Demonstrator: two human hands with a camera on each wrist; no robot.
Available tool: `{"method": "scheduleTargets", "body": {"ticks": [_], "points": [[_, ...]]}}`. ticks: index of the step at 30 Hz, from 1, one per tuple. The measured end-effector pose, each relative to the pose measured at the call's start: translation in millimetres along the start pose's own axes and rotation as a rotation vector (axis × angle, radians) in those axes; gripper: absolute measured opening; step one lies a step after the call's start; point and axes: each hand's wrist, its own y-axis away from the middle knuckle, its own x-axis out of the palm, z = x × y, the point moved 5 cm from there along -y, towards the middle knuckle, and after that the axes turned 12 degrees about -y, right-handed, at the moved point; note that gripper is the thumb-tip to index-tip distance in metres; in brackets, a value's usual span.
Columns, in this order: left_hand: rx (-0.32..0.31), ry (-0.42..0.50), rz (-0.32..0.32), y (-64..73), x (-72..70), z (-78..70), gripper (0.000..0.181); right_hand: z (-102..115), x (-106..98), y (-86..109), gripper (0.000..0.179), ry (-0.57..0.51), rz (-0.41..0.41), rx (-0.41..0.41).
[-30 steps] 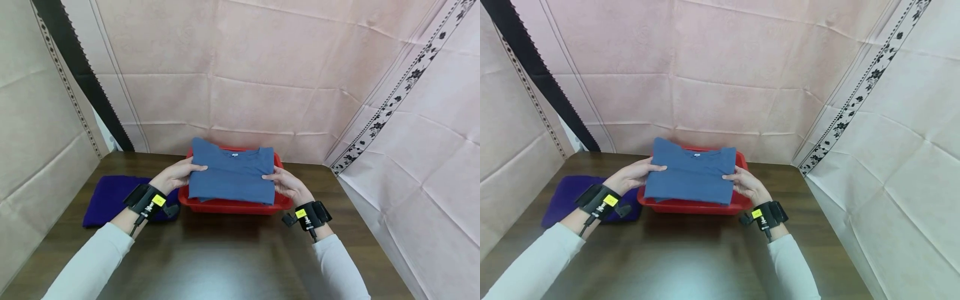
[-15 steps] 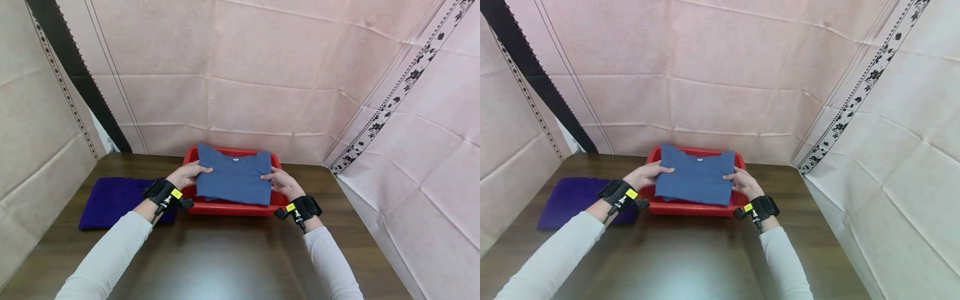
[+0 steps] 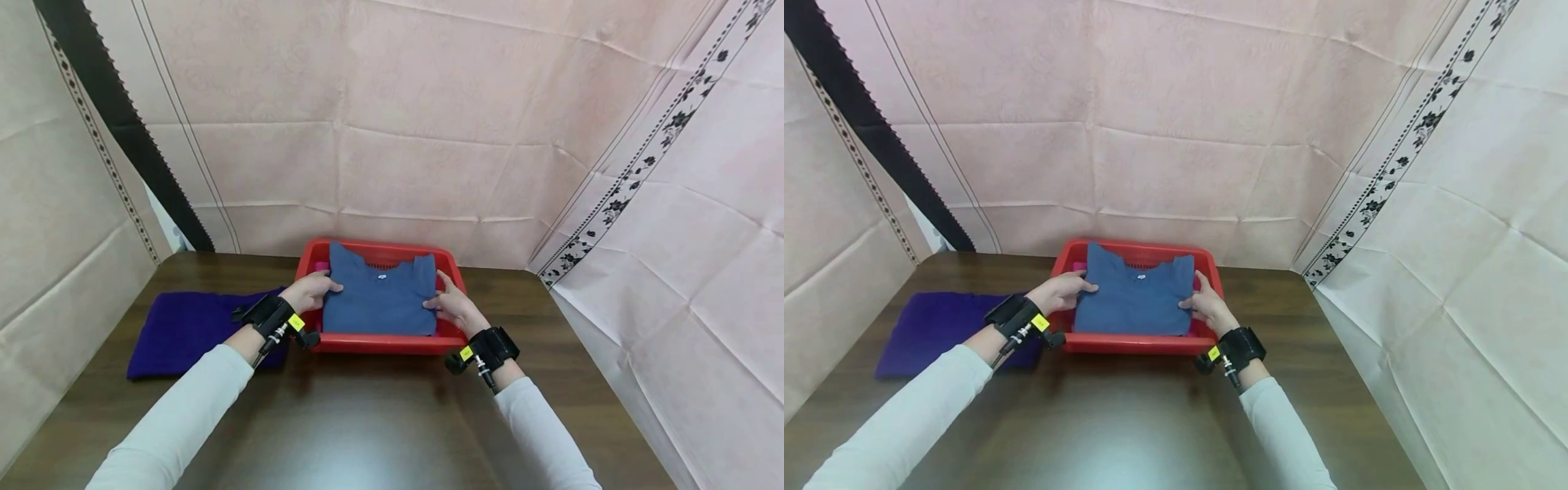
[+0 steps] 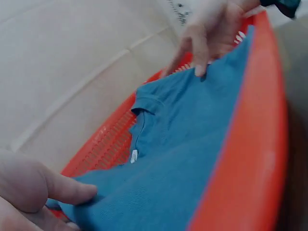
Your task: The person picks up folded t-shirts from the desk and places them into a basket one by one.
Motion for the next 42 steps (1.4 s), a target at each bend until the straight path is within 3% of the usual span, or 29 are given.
{"method": "scheduleTargets", "body": {"ticks": [3,5,7,9,10,12,13,16,21,26,30,33,35,39,42], "points": [[0.149,-0.287,-0.092,13.0,2.9,-8.7,0.080,10,2,9.8,0.087,0.412,-0.046,-0.231],[0.302,-0.608,-0.170,22.5,7.9,-18.8,0.079,17,7,17.1,0.077,0.696,-0.058,-0.416],[0.465,-0.964,-0.222,30.1,17.2,-26.6,0.073,19,13,23.4,0.066,0.908,-0.025,-0.552],[0.561,-1.262,-0.210,36.5,27.1,-27.6,0.067,15,20,28.1,0.060,0.994,0.104,-0.587],[0.573,-1.372,-0.169,38.4,31.0,-24.8,0.065,11,23,29.3,0.061,1.020,0.176,-0.574],[0.533,-1.516,-0.053,41.6,36.5,-15.7,0.062,2,26,30.7,0.065,1.056,0.278,-0.492],[0.485,-1.562,-0.002,43.3,37.4,-10.6,0.062,-2,26,31.3,0.067,1.078,0.306,-0.445],[0.370,-1.638,0.098,47.3,39.0,0.8,0.060,-12,25,30.5,0.072,1.131,0.336,-0.299],[0.269,-1.695,0.143,48.3,42.2,8.0,0.059,-23,25,27.3,0.075,1.190,0.401,-0.124],[0.209,-1.735,0.162,44.0,42.8,12.1,0.058,-27,29,24.9,0.077,1.185,0.479,-0.009],[0.195,-1.727,0.167,40.5,42.4,11.8,0.059,-27,28,22.1,0.077,1.163,0.480,0.012],[0.211,-1.726,0.154,36.5,42.2,8.5,0.060,-22,28,19.1,0.075,1.129,0.435,-0.055],[0.253,-1.709,0.121,34.2,41.9,3.6,0.059,-14,30,17.0,0.069,1.114,0.365,-0.170],[0.443,-1.600,-0.030,36.5,38.9,-10.4,0.047,6,40,17.6,0.045,1.045,0.162,-0.445],[0.598,-1.491,-0.156,48.1,35.2,-17.0,0.035,16,59,27.0,0.032,0.940,0.052,-0.592]]}}
